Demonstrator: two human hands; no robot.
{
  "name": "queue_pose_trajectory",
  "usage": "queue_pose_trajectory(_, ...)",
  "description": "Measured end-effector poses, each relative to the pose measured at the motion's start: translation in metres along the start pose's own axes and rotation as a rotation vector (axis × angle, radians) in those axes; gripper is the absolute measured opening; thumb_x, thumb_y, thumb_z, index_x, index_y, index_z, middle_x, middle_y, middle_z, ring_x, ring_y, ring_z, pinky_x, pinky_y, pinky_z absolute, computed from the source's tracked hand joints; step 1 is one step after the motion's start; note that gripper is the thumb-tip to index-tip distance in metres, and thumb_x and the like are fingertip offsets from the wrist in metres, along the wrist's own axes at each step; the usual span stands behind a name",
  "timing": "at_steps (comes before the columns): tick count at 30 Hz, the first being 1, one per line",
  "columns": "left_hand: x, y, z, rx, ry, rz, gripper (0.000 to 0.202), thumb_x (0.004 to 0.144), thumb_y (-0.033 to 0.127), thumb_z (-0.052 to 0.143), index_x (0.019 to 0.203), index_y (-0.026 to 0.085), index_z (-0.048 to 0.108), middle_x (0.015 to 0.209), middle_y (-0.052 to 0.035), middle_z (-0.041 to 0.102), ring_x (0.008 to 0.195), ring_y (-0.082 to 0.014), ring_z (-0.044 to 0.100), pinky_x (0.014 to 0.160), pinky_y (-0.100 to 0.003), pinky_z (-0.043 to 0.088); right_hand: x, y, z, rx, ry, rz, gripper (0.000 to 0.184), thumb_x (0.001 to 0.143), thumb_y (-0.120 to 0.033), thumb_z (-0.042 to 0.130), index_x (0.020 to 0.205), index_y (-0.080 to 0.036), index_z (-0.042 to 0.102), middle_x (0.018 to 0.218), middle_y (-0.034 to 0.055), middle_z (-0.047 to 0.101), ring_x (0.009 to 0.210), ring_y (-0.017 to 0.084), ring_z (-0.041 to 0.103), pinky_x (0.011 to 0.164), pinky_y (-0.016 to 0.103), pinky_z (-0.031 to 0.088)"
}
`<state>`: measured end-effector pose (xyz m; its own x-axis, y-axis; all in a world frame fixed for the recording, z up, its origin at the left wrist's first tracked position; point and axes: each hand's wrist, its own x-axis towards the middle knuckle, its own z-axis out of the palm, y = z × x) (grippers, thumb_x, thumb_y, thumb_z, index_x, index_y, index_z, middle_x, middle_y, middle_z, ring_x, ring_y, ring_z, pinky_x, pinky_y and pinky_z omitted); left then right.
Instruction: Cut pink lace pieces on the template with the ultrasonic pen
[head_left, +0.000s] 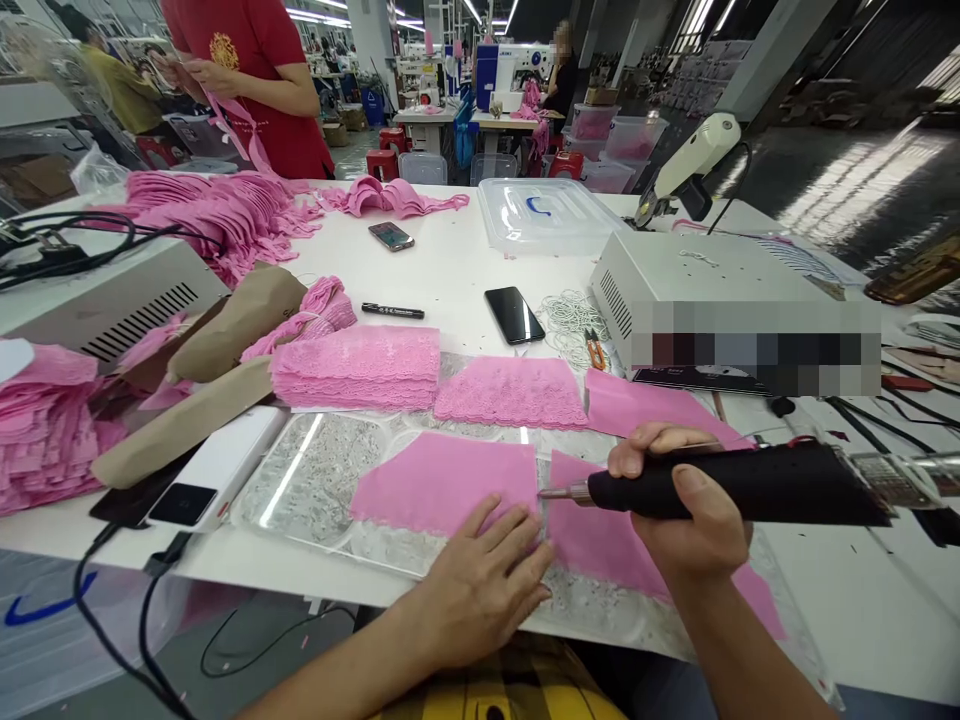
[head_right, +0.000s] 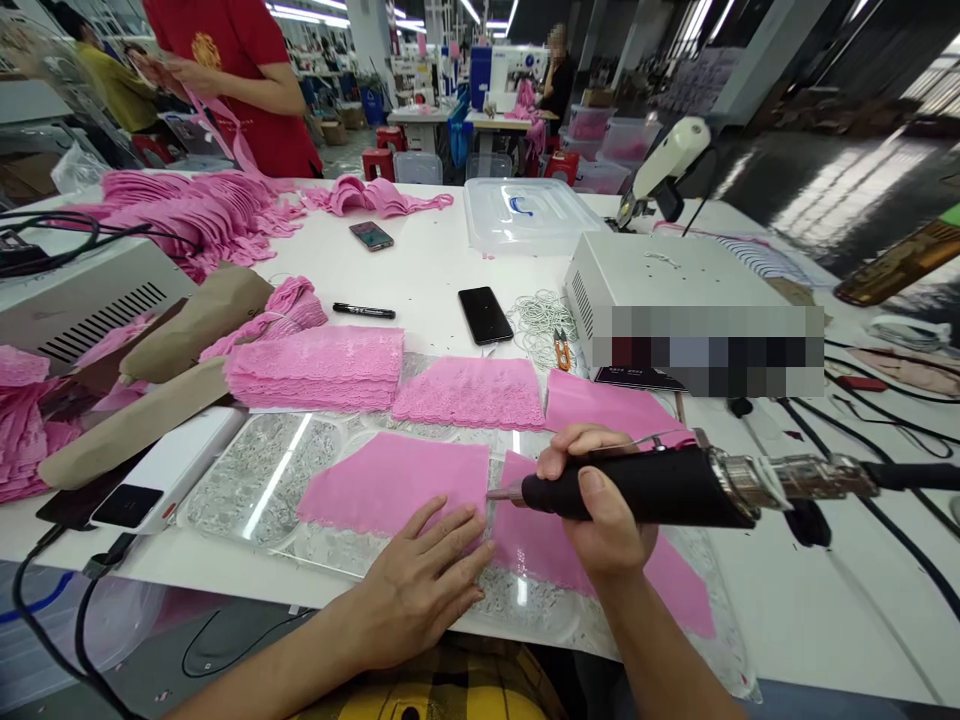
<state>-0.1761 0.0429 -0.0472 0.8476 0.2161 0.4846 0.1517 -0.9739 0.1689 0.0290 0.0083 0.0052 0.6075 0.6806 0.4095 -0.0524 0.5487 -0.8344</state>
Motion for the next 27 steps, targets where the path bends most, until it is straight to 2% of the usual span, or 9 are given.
queue_pose_trajectory(5, 0.012, 0.002, 0.007, 0.036, 0.035, -0.024, 0.026, 0.097, 0.019, 0.048, 0.118, 0.013, 0.061, 0.122, -0.0131, 0.067, 0.121, -0.0235, 0.059, 0.111, -0.046, 0.041, 0.015, -0.009, -0.013, -0.04, 0.171, -0.026, 0.014, 0.065, -0.03, 0.061, 0.073, -0.02, 0.064, 0.076, 0.0013, 0.058, 0.053, 0.011, 0.05, 0.05, 0.032, 0.048)
queue_pose_trajectory(8, 0.023, 0.005, 0.015, 0.077, 0.035, -0.05, 0.026, 0.096, 0.02, 0.05, 0.119, 0.013, 0.061, 0.125, -0.0136, 0.065, 0.126, -0.0256, 0.056, 0.113, -0.049, 0.037, 0.022, -0.007, -0.017, -0.054, 0.229, -0.035, 0.014, 0.063, -0.031, 0.061, 0.072, -0.02, 0.062, 0.078, 0.0009, 0.057, 0.054, 0.011, 0.05, 0.052, 0.032, 0.047)
queue_pose_trajectory(12, 0.033, 0.006, 0.026, 0.108, 0.005, -0.062, 0.028, 0.098, 0.026, 0.05, 0.12, 0.013, 0.06, 0.128, -0.0125, 0.063, 0.13, -0.0283, 0.053, 0.113, -0.05, 0.036, 0.026, 0.002, -0.017, -0.026, 0.228, -0.051, 0.015, 0.066, -0.032, 0.063, 0.075, -0.019, 0.062, 0.08, 0.0005, 0.057, 0.056, 0.011, 0.052, 0.053, 0.03, 0.046)
queue_pose_trajectory(16, 0.033, 0.005, 0.032, 0.088, -0.039, -0.054, 0.03, 0.099, 0.029, 0.049, 0.124, 0.015, 0.058, 0.131, -0.0114, 0.062, 0.131, -0.0278, 0.051, 0.113, -0.051, 0.035, 0.027, 0.009, -0.016, -0.005, 0.231, -0.049, 0.017, 0.068, -0.032, 0.064, 0.078, -0.018, 0.062, 0.082, 0.0012, 0.057, 0.058, 0.011, 0.053, 0.056, 0.03, 0.047)
queue_pose_trajectory(27, 0.033, 0.002, 0.032, 0.066, -0.037, -0.032, 0.033, 0.1, 0.034, 0.047, 0.124, 0.015, 0.06, 0.132, -0.012, 0.062, 0.127, -0.0271, 0.055, 0.112, -0.052, 0.037, 0.03, 0.009, -0.018, -0.02, 0.245, -0.055, 0.016, 0.066, -0.03, 0.063, 0.077, -0.019, 0.062, 0.082, 0.0011, 0.057, 0.057, 0.011, 0.053, 0.055, 0.03, 0.048)
